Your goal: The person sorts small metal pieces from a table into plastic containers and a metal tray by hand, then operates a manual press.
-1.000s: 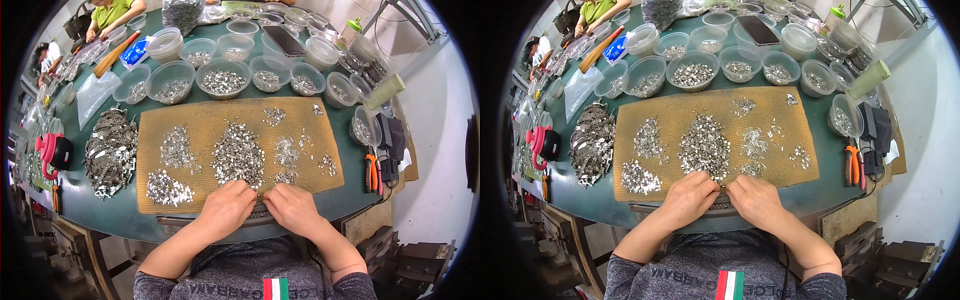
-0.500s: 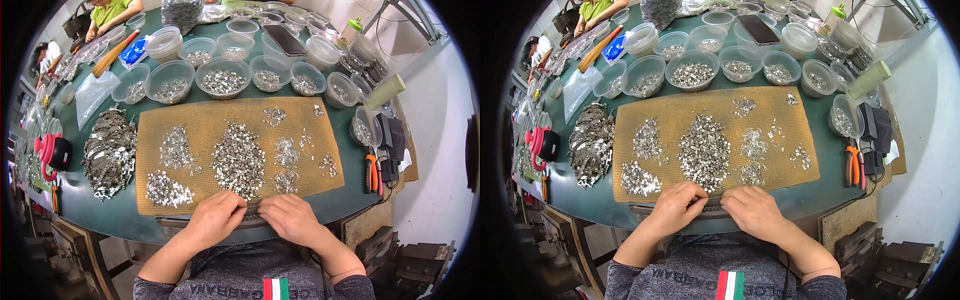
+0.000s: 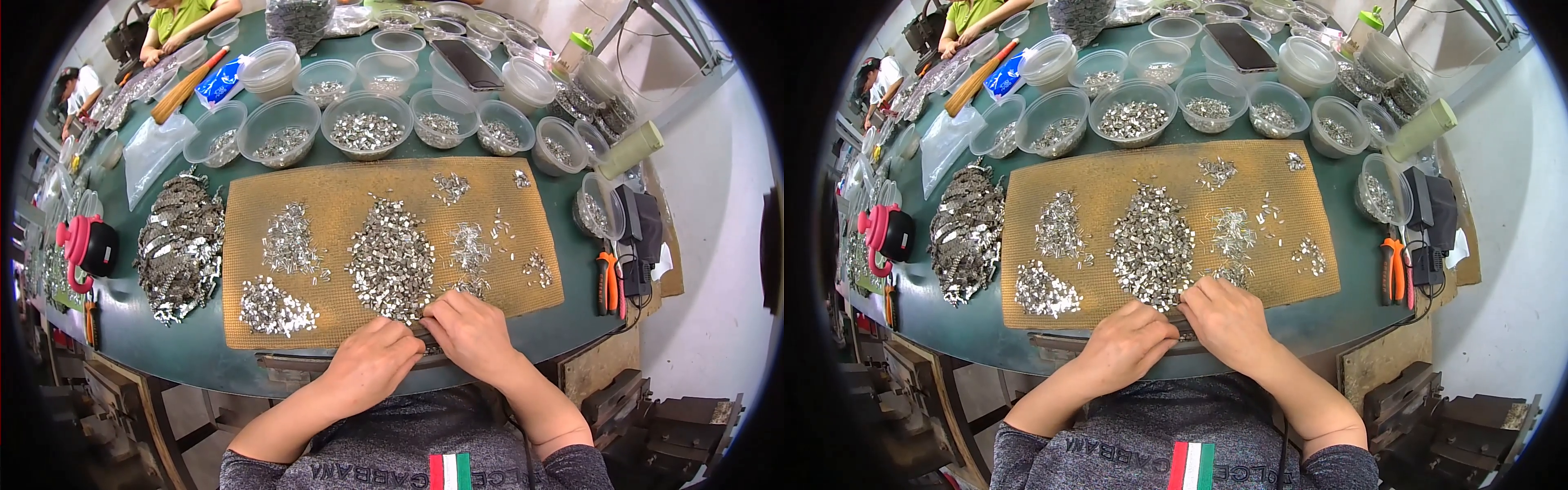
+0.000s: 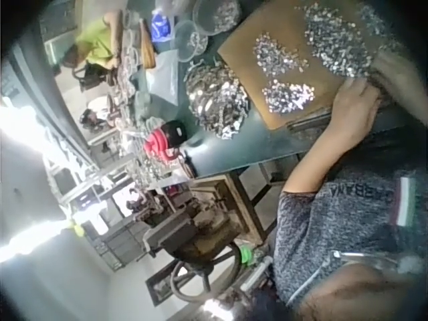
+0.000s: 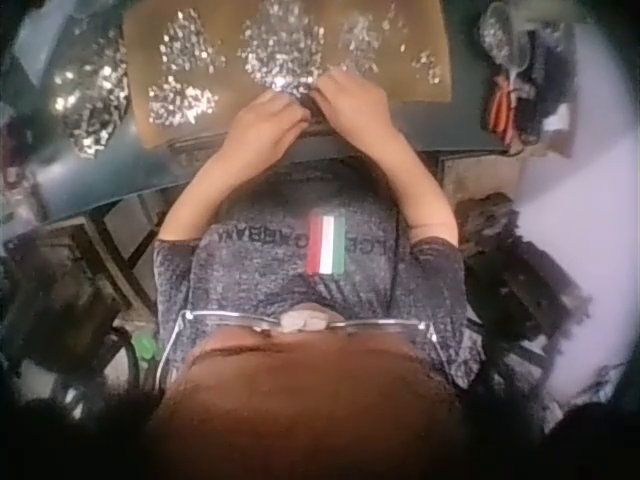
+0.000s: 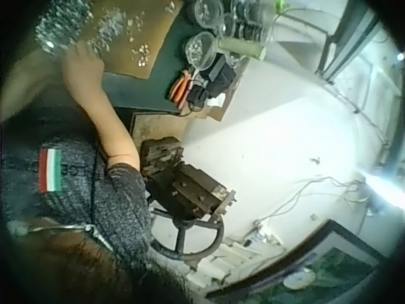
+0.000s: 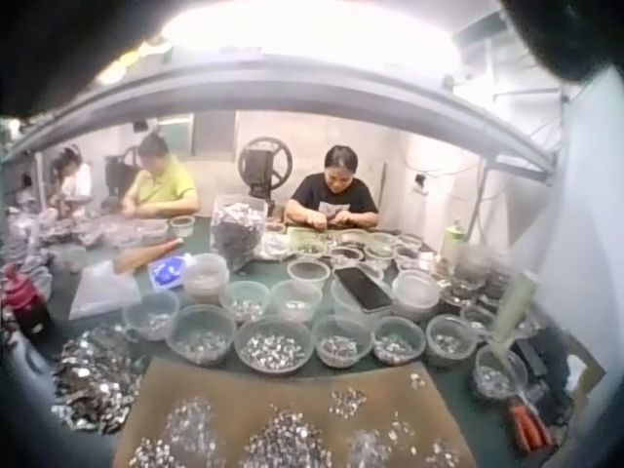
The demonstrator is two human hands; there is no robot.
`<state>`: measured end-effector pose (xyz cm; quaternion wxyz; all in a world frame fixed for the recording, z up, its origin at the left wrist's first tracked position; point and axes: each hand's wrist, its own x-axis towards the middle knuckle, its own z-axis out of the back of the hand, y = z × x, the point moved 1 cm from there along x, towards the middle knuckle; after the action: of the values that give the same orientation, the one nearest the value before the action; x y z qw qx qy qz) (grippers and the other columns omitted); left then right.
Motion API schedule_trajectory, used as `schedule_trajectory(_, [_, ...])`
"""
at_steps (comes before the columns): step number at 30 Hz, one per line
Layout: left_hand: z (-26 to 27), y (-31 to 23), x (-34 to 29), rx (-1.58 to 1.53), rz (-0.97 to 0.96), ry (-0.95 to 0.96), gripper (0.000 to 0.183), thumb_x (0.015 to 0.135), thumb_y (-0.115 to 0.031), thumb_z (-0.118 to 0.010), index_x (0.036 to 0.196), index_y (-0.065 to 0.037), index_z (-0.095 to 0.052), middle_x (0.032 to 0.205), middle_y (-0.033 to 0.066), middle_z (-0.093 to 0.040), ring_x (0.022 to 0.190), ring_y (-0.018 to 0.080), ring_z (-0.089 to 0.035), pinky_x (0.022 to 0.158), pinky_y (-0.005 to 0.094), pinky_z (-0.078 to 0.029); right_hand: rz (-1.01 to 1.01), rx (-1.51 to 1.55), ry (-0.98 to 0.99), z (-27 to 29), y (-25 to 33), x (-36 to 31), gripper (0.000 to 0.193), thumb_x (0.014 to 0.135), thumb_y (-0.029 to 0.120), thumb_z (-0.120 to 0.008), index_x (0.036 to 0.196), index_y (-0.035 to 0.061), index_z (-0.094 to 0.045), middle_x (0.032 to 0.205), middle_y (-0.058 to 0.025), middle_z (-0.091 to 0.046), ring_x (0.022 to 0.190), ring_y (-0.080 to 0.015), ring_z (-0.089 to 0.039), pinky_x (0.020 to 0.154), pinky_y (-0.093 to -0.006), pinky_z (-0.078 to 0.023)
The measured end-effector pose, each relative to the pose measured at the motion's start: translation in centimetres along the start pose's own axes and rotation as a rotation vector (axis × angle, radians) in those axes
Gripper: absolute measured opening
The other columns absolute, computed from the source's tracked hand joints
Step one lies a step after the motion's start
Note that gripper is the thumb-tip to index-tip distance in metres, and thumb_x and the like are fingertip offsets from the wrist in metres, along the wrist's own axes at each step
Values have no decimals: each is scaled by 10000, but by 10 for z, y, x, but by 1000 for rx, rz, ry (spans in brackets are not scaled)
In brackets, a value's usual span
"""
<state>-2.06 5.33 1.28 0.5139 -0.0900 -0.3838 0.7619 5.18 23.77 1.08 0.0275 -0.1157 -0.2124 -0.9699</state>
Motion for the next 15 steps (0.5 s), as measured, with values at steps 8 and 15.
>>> schedule_trajectory(8, [21, 12, 5, -27, 70, -31, 112, 875, -74, -750, 986, -63, -742, 920, 79, -685, 900, 287, -659, 768, 394, -546, 57, 12, -70, 0, -2, -5, 150, 842, 95, -779, 948, 84, -674, 882, -40, -641, 804, -250, -668, 678, -366, -549])
schedule_trajectory(15, [10, 17, 9, 205, 1, -44, 112, 861, -107, -737, 952, -75, -681, 878, 61, -593, 862, 264, -627, 730, 389, -541, 61, -19, -62, 0, 1, -6, 163, 835, 79, -777, 957, 80, -669, 898, -45, -652, 815, -250, -674, 688, -364, -551])
